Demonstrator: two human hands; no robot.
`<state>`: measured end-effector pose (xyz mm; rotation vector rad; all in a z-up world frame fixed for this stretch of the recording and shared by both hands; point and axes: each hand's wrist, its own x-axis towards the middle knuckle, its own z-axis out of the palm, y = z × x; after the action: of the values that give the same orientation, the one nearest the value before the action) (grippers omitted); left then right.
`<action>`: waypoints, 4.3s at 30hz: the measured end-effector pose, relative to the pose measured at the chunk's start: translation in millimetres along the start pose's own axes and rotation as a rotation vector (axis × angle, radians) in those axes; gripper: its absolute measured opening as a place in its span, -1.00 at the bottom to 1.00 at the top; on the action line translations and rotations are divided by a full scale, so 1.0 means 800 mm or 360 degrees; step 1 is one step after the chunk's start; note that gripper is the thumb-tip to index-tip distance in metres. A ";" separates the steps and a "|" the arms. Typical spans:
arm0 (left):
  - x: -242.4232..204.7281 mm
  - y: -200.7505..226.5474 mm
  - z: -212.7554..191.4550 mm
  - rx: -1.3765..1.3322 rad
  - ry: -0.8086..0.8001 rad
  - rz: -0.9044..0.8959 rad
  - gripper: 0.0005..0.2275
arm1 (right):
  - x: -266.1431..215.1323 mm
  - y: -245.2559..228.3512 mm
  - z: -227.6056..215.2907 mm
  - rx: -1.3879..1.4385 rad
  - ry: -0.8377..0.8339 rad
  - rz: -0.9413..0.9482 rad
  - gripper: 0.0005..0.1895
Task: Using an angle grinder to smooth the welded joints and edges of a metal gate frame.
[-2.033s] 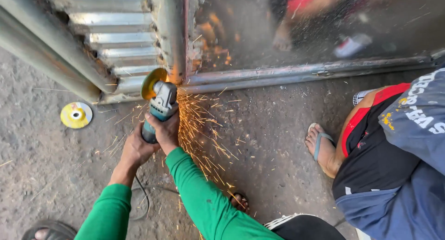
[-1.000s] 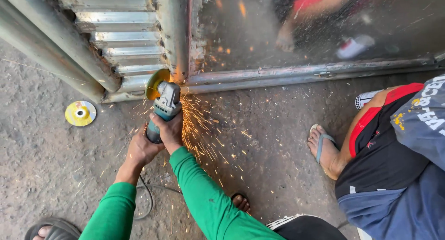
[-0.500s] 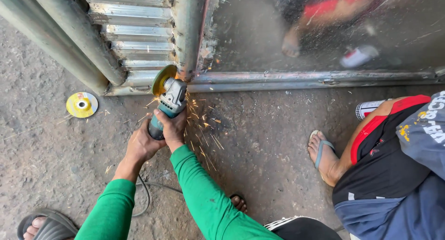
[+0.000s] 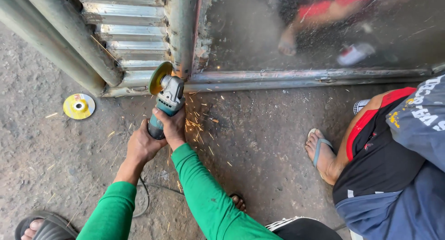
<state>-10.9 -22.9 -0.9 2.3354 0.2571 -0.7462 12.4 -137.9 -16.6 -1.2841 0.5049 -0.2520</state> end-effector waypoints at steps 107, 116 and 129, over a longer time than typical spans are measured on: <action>-0.043 0.029 -0.008 0.0015 0.0071 0.0009 -0.38 | -0.013 0.011 -0.007 0.0156 -0.0065 0.0085 -0.34; -0.027 0.007 0.000 0.0071 0.0047 -0.0008 -0.33 | -0.013 0.024 -0.003 0.0119 -0.0047 0.0089 -0.36; -0.015 0.031 -0.062 -0.0082 0.0009 0.0110 -0.33 | -0.014 -0.062 0.046 0.0006 0.0074 -0.0025 -0.28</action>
<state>10.4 -9.1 49.9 2.2861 0.1947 -0.6911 25.4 -115.4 40.8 -1.2813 0.5339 -0.2963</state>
